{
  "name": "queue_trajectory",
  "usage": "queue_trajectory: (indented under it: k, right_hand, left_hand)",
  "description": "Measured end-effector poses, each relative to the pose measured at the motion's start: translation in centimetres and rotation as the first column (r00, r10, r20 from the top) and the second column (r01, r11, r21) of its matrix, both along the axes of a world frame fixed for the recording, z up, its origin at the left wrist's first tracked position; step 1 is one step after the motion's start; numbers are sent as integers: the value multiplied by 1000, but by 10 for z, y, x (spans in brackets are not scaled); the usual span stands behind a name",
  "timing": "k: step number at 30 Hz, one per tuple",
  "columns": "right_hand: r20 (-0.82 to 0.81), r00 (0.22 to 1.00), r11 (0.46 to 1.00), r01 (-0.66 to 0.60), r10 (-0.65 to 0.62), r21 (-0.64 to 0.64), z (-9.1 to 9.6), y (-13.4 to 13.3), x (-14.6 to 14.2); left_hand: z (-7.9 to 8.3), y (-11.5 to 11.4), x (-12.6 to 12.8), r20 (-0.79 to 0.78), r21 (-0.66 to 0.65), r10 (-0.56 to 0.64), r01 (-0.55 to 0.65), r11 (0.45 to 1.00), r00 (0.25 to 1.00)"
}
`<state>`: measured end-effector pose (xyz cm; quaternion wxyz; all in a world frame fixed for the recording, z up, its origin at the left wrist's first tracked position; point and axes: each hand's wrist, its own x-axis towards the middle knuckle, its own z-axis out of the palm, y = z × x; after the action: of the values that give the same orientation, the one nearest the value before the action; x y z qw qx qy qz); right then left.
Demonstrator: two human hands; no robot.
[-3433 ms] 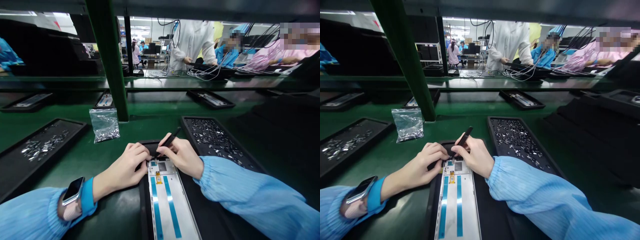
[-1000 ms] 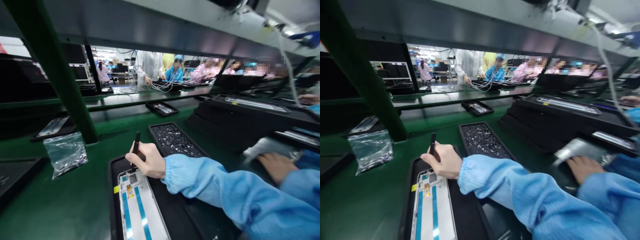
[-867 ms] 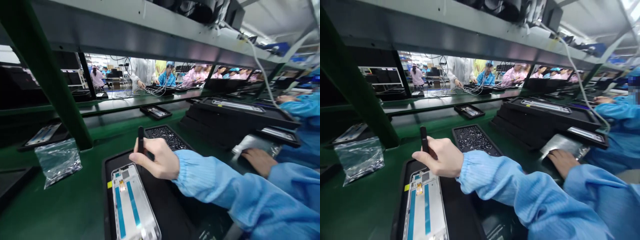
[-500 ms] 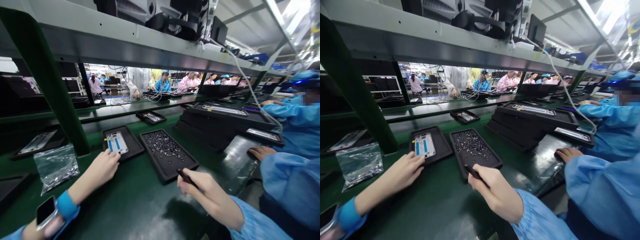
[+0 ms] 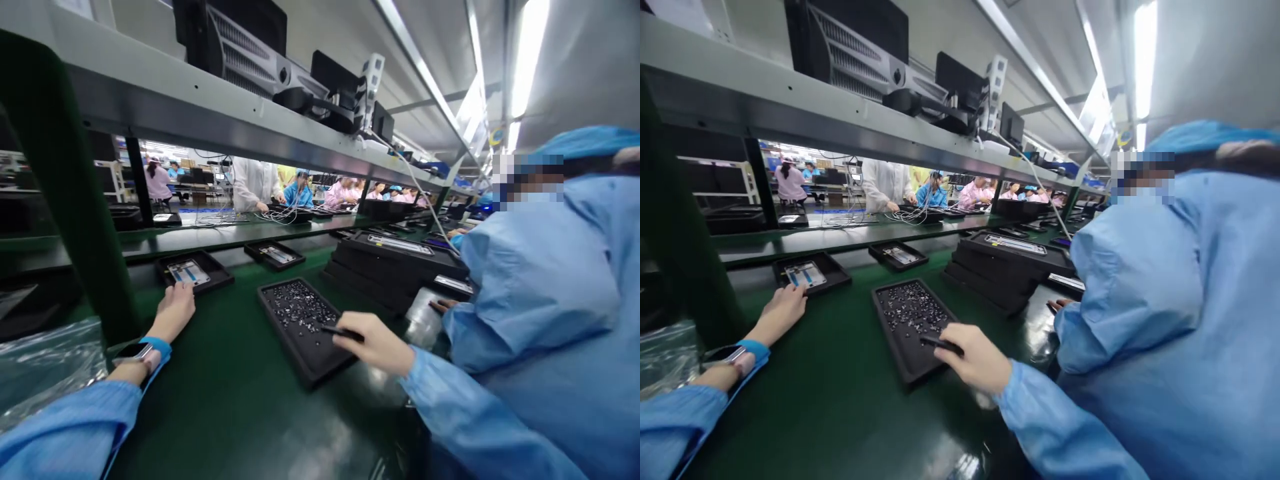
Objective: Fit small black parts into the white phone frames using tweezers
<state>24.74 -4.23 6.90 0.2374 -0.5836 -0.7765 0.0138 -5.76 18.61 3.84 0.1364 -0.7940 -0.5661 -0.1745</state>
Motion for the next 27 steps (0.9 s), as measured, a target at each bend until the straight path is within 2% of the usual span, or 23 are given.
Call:
queue_trajectory:
  k: [2,7,10,13,17,21,25,27]
  right_hand:
    - [84,995,998,63,-62,-9,15,35,6]
    - [179,971,982,172,-157,-75,46,136,4]
    - [266,934,948,283,-238,-145,49,188,-5]
    - [341,901,917,347,-269,-194,41,222,-15]
    - [421,877,919,339,-231,-201,27,241,-26]
    - [465,873,957,246,-151,-151,25,238,-33]
    - [417,909,999,35,-27,-11,38,218,-50]
    - [363,927,985,-138,91,106,48,211,-72]
  left_hand:
    - [-2,-5,1,-2,16,43,-43,999,999]
    - [-7,-9,10,-3,46,90,-90,995,996]
    - [-7,-10,12,3,53,96,-96,994,995]
    - [-6,-13,12,25,55,108,-109,993,994]
    - [-4,-20,13,97,29,119,-123,992,988]
    - [4,-33,16,211,-33,67,-62,998,975]
    - [27,-53,14,317,-66,-97,124,990,943]
    - [44,-69,9,353,-55,-200,234,971,914]
